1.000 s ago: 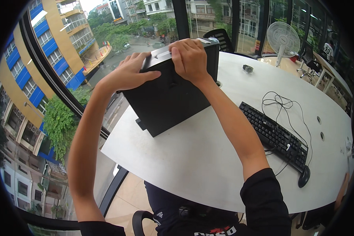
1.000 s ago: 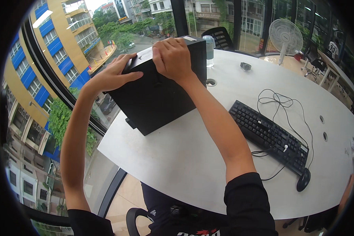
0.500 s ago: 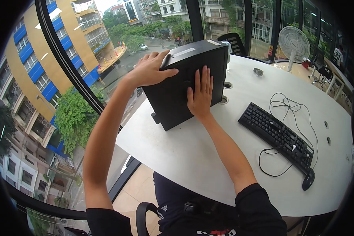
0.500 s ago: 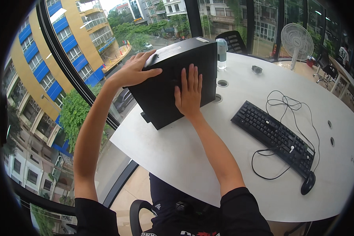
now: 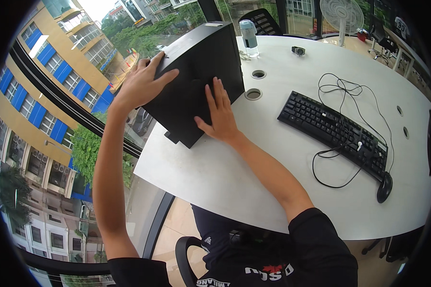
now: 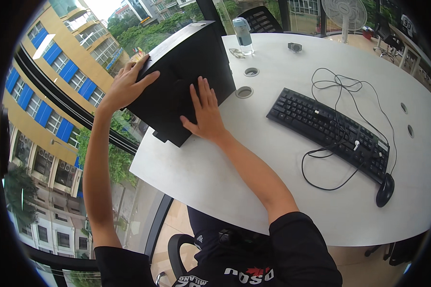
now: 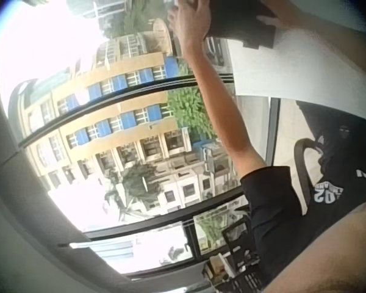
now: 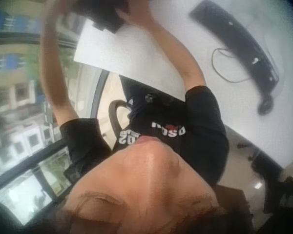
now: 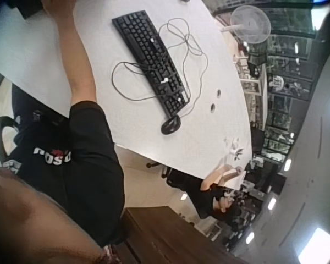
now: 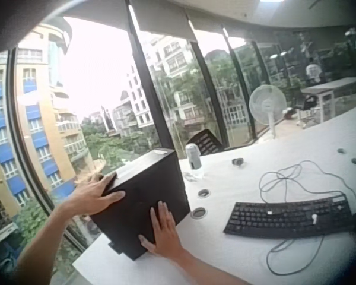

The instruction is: The recorder is reassembling a computer, inserting a drive and closing the case.

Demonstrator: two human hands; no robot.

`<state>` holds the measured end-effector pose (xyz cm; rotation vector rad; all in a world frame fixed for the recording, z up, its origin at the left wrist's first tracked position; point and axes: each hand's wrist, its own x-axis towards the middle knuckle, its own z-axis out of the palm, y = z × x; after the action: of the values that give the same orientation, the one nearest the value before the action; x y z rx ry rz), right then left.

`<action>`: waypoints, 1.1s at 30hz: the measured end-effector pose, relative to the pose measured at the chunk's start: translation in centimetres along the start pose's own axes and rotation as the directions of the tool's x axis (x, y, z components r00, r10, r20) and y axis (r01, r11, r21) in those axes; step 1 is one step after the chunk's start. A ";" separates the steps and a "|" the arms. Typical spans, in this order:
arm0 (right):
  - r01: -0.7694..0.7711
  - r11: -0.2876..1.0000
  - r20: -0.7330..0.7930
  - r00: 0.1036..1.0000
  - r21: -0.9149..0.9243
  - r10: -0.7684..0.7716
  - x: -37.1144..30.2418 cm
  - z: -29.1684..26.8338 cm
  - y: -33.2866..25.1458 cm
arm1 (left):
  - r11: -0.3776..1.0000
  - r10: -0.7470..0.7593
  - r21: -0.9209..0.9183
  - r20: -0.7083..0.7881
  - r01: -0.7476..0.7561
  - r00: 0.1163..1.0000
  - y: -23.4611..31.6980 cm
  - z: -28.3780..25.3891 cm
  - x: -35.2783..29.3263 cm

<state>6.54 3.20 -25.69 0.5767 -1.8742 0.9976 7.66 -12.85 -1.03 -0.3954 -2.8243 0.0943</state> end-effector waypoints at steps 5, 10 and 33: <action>0.121 0.991 0.144 0.981 0.064 -0.129 -1.2 0.4 -3.3 | 0.998 0.017 -0.065 -0.023 -0.019 1.000 -1.3 -0.5 0.3; 0.198 0.980 0.233 0.955 -0.029 -0.186 -2.3 1.9 -5.3 | 0.996 0.032 -0.085 -0.042 -0.036 0.999 -0.7 0.0 0.0; 0.067 0.992 0.268 0.963 -0.106 -0.036 -2.5 2.8 -5.9 | 0.914 -0.135 -0.383 0.027 0.135 0.990 -3.1 -0.9 2.3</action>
<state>10.64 -2.48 -26.23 0.7159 -2.1254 0.8028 4.97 -15.19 0.83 -0.2774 -2.8528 -0.4972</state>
